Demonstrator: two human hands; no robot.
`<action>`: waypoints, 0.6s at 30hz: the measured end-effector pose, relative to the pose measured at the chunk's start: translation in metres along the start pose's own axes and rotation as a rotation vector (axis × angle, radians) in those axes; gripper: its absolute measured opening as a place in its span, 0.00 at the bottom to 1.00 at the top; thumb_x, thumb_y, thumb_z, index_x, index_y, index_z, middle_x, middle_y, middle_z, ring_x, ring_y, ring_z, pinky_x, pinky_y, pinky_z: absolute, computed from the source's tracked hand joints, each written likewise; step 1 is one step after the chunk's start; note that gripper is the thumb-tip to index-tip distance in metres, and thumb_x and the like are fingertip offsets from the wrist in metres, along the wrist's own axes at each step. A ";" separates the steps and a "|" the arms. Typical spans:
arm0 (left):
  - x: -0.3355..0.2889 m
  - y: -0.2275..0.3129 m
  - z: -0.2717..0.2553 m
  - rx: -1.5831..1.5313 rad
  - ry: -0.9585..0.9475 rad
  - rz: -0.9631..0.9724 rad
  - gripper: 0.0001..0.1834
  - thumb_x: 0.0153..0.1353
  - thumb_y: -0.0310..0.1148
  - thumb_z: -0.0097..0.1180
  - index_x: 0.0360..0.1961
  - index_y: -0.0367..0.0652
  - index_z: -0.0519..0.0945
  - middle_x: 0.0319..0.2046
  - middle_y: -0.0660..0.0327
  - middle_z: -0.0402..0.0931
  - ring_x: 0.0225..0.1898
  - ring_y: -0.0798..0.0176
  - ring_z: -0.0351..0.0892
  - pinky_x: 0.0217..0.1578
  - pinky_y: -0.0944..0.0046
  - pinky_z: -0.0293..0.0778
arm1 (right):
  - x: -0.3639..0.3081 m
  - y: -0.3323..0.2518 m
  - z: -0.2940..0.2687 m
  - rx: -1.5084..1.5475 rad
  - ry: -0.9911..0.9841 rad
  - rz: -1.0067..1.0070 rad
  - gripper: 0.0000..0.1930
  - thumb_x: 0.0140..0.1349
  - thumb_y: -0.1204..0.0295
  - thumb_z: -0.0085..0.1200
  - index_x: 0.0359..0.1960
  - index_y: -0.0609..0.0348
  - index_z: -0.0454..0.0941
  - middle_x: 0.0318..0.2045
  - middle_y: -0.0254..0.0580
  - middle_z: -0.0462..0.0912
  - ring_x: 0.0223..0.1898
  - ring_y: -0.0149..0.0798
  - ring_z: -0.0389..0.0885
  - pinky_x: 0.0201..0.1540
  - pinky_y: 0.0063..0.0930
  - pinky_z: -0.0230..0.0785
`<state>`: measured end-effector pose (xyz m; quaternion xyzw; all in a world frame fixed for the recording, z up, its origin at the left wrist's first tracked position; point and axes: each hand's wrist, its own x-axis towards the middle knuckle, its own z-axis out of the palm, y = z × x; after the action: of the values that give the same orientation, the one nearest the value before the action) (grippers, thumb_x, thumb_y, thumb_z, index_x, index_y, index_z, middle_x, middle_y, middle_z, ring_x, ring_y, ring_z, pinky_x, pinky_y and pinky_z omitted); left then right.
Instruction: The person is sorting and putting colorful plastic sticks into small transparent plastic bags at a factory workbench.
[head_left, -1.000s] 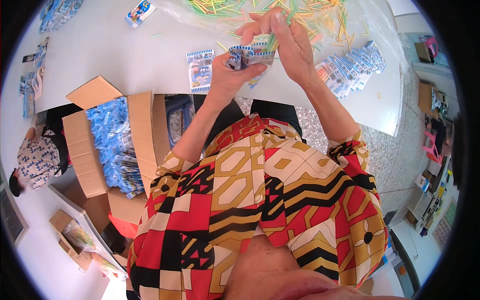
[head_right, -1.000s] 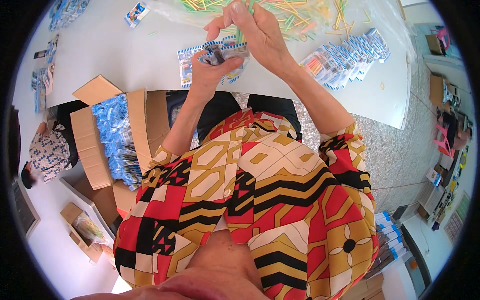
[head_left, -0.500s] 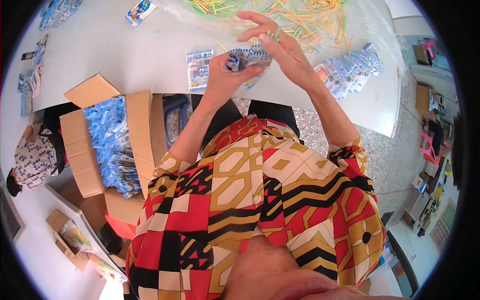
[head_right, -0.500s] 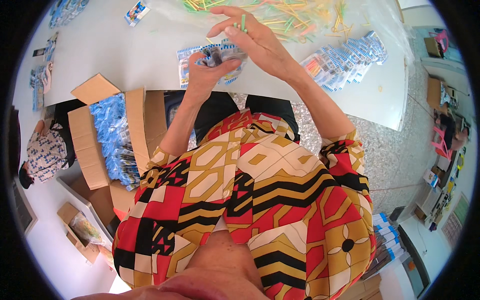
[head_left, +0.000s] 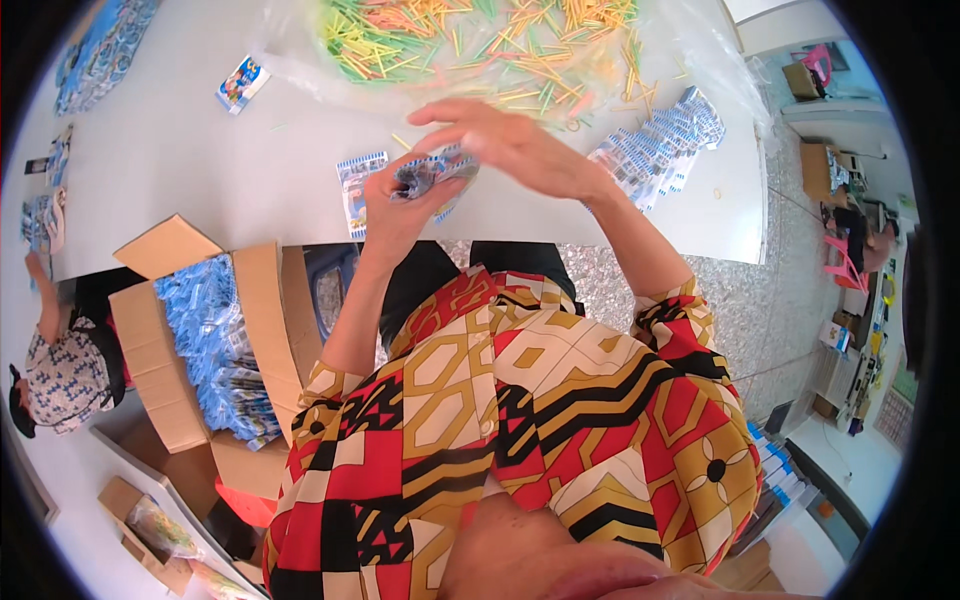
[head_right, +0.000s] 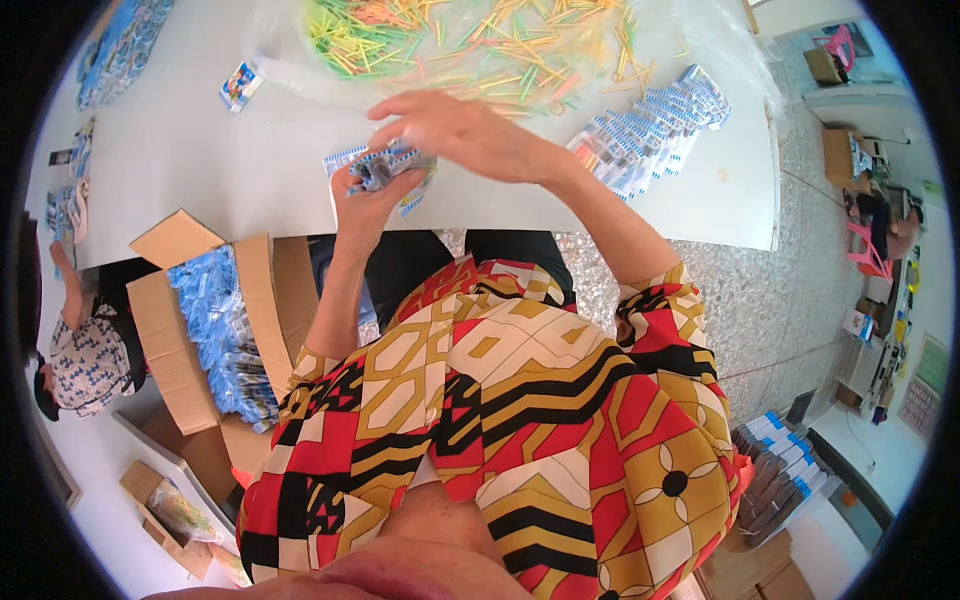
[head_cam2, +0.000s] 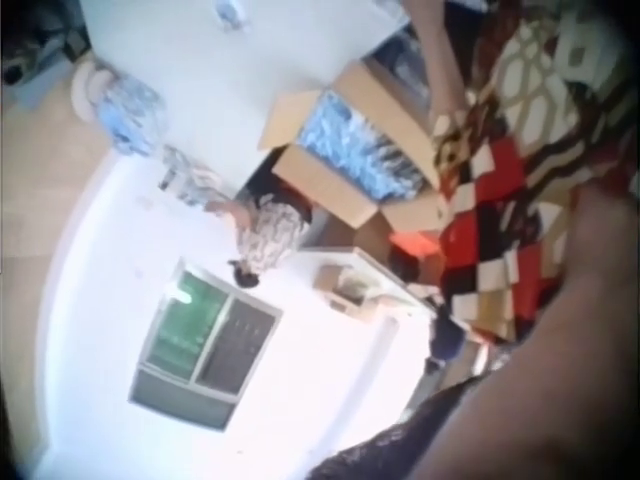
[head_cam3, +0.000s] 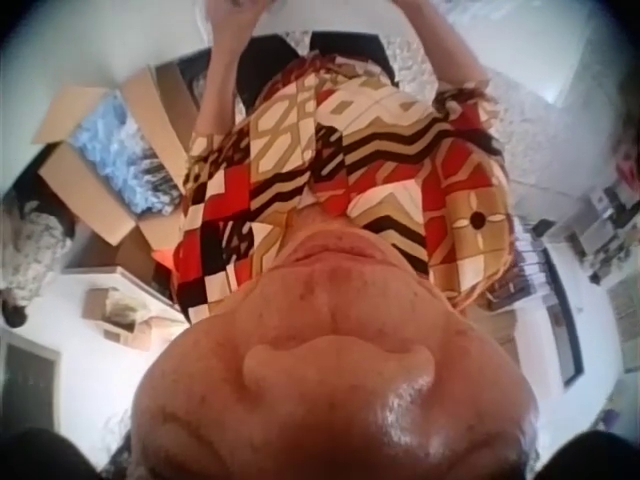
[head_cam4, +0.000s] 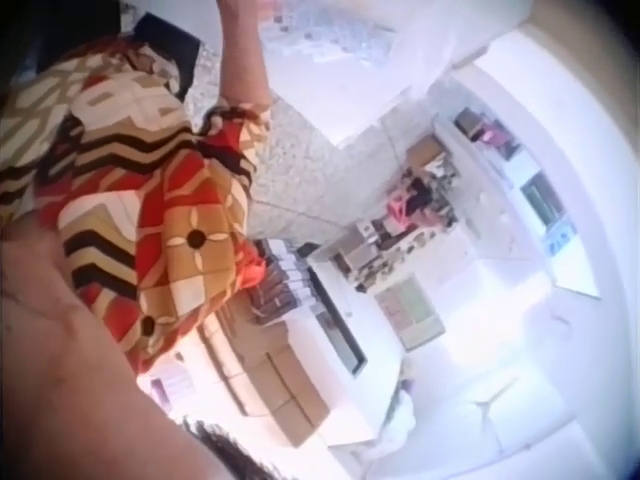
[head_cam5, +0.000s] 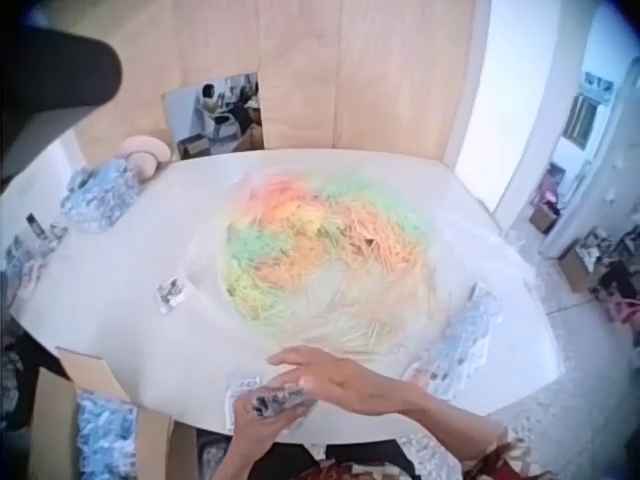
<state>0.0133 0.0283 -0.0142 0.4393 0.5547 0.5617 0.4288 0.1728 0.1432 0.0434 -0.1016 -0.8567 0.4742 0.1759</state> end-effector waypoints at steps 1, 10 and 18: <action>0.000 -0.002 -0.001 -0.005 -0.006 0.009 0.12 0.49 0.29 0.67 0.34 0.37 0.80 0.24 0.69 0.77 0.26 0.79 0.69 0.28 0.75 0.67 | 0.000 -0.002 0.003 -0.026 -0.004 0.003 0.21 0.69 0.60 0.33 0.54 0.56 0.72 0.59 0.42 0.66 0.64 0.41 0.57 0.66 0.37 0.47; -0.002 0.007 0.001 -0.192 0.062 -0.012 0.10 0.49 0.26 0.66 0.33 0.37 0.80 0.25 0.70 0.77 0.26 0.79 0.69 0.28 0.77 0.66 | -0.017 0.120 -0.096 -0.451 0.449 0.326 0.13 0.59 0.69 0.50 0.44 0.58 0.77 0.43 0.43 0.80 0.45 0.41 0.78 0.50 0.30 0.68; -0.001 0.007 -0.002 -0.151 0.051 -0.005 0.09 0.49 0.26 0.66 0.32 0.38 0.81 0.25 0.70 0.76 0.26 0.80 0.69 0.28 0.77 0.66 | -0.020 0.144 -0.135 -0.987 0.062 0.357 0.10 0.51 0.73 0.55 0.36 0.58 0.76 0.35 0.43 0.78 0.42 0.46 0.76 0.44 0.35 0.69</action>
<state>0.0118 0.0270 -0.0073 0.3897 0.5225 0.6119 0.4480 0.2456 0.3174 -0.0166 -0.3308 -0.9418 0.0335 0.0489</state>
